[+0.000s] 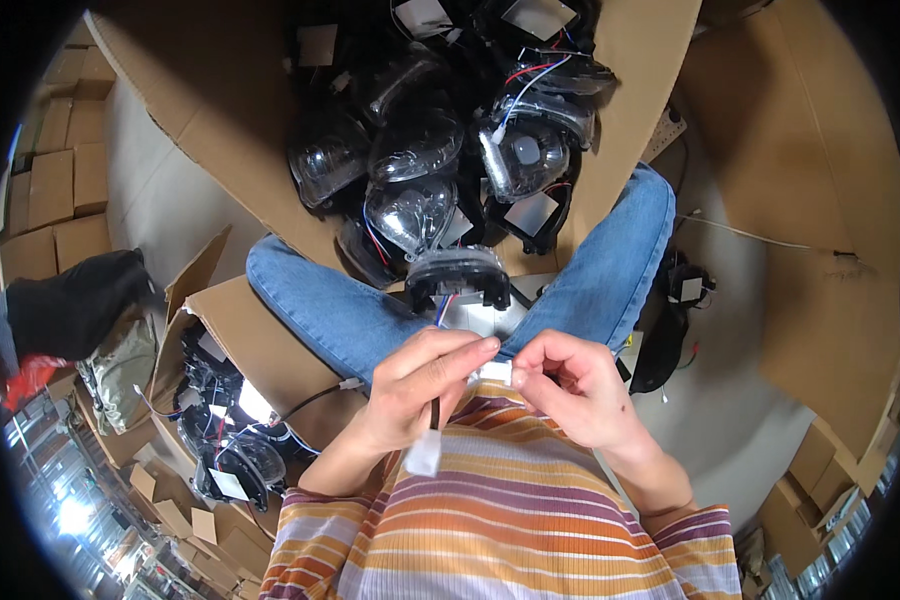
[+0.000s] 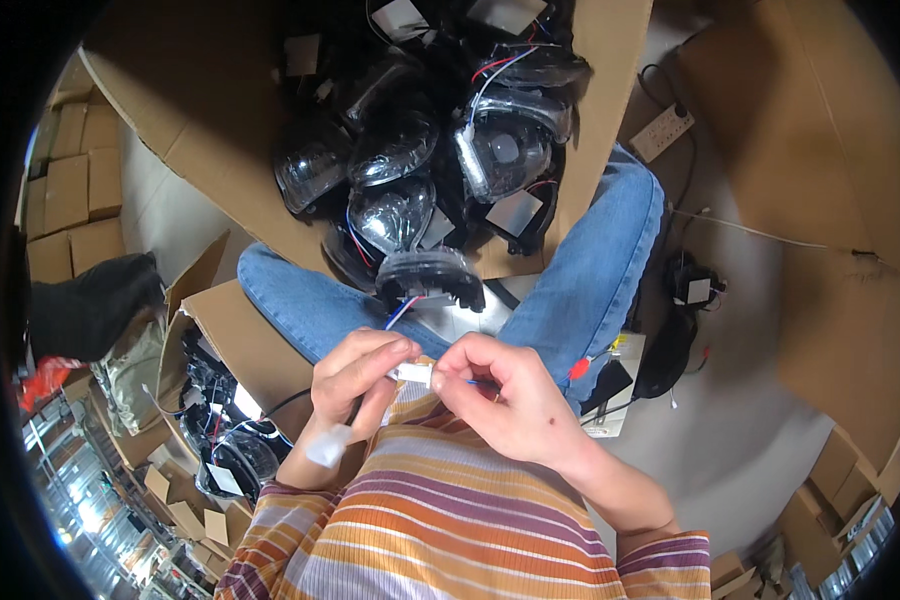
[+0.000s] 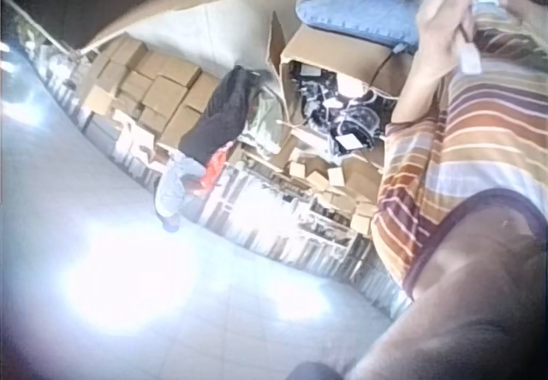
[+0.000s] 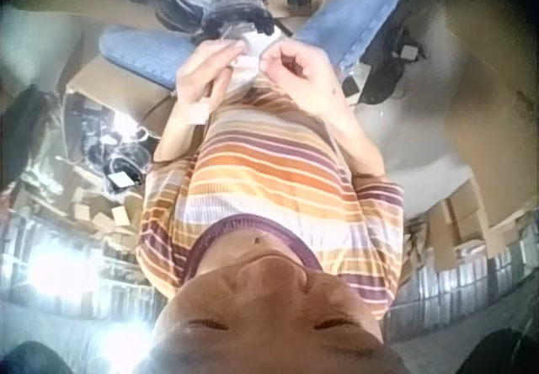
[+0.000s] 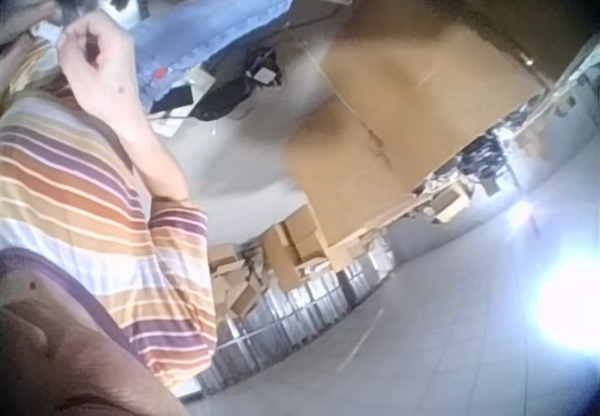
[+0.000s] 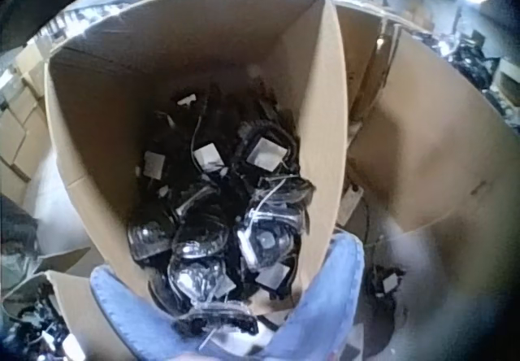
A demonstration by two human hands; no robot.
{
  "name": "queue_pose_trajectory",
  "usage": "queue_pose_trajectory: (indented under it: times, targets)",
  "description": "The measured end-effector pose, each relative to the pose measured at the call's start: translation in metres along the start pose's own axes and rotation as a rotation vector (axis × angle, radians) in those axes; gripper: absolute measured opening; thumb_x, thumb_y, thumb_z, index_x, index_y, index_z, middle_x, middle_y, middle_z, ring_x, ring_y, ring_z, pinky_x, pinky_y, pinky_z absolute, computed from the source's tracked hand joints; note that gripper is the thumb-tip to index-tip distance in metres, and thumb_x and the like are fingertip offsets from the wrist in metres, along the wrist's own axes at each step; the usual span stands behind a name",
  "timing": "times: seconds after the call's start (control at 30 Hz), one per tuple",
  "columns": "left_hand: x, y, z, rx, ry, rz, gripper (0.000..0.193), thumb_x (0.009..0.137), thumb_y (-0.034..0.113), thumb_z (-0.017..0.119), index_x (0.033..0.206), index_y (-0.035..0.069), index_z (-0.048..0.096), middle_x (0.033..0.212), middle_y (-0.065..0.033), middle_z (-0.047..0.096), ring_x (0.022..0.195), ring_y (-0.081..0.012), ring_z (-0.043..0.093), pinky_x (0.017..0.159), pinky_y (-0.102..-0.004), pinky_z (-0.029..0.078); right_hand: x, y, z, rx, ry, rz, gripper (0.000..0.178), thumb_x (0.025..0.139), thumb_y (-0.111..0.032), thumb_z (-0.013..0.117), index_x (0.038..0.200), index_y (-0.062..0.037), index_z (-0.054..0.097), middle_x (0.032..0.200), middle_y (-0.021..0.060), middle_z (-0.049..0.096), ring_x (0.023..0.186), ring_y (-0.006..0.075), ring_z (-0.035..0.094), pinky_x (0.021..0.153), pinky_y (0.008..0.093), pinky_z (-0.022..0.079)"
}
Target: The person organizes and sorts fan housing components and wiring harnesses by hand, taking them from large cardboard boxes.
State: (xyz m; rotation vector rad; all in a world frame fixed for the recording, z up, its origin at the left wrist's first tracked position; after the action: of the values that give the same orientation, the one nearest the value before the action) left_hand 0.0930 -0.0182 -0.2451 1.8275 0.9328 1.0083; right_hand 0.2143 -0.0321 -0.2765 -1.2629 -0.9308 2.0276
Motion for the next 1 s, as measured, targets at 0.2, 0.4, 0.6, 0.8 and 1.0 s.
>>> queue_pose_trajectory:
  times: [0.2, 0.4, 0.6, 0.8, 1.0]
  targets:
    - [0.000, 0.007, 0.006, 0.209, -0.093, 0.171, 0.044, 0.065, -0.008, 0.056, 0.108, 0.002, 0.055, 0.096, -0.0109, 0.055, 0.067, -0.0190, 0.054, 0.059, -0.0272, 0.043, 0.003, -0.007, -0.001, -0.286, 0.066, -0.079, 0.008, 0.078, -0.006, 0.056, 0.077, 0.0009, 0.053, 0.063, 0.0033, 0.055, 0.057, 0.0031, 0.049, 0.048, 0.0204, 0.040]
    - [0.004, -0.006, 0.009, 0.008, -0.210, -0.125, 0.050, 0.070, 0.002, 0.055, 0.119, 0.000, 0.044, 0.094, -0.0121, 0.052, 0.069, -0.0232, 0.053, 0.065, -0.0316, 0.044, 0.003, 0.003, -0.021, -0.267, 0.132, -0.034, 0.006, 0.077, -0.006, 0.056, 0.075, -0.0002, 0.053, 0.064, 0.0024, 0.055, 0.057, 0.0035, 0.049, 0.049, 0.0199, 0.039]
    - [-0.006, -0.023, 0.015, -0.214, -0.293, -0.289, 0.030, 0.083, 0.009, 0.046, 0.111, -0.003, 0.049, 0.082, -0.0117, 0.057, 0.071, -0.0246, 0.057, 0.065, -0.0298, 0.045, -0.017, -0.019, -0.036, -0.320, 0.129, -0.064, 0.003, 0.076, -0.003, 0.056, 0.075, -0.0010, 0.055, 0.065, 0.0003, 0.055, 0.054, 0.0033, 0.048, 0.048, 0.0177, 0.037]
    - [-0.006, -0.022, 0.015, -0.360, -0.299, -0.300, 0.016, 0.077, 0.006, 0.052, 0.089, -0.003, 0.060, 0.085, -0.0130, 0.061, 0.073, -0.0240, 0.059, 0.064, -0.0307, 0.046, -0.018, -0.038, -0.018, -0.335, -0.015, -0.265, 0.004, 0.073, -0.002, 0.060, 0.075, -0.0016, 0.056, 0.062, 0.0015, 0.055, 0.048, 0.0056, 0.046, 0.042, 0.0193, 0.034]
    - [0.002, -0.010, 0.010, -0.167, -0.159, -0.124, 0.029, 0.063, -0.003, 0.060, 0.092, 0.002, 0.062, 0.088, -0.0110, 0.060, 0.071, -0.0215, 0.057, 0.060, -0.0287, 0.045, -0.021, -0.024, -0.018, -0.118, 0.015, -0.113, 0.005, 0.075, -0.003, 0.060, 0.076, -0.0010, 0.056, 0.064, 0.0004, 0.057, 0.052, 0.0021, 0.047, 0.043, 0.0177, 0.034]
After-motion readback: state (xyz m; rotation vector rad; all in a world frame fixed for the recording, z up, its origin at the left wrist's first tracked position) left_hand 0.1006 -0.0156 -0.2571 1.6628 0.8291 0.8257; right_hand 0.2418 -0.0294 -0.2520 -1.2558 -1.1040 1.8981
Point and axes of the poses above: each hand's wrist, its own x-axis towards the middle knuckle, its own z-axis out of the palm, y = z × x, the point moved 8 cm from there along x, towards the middle knuckle
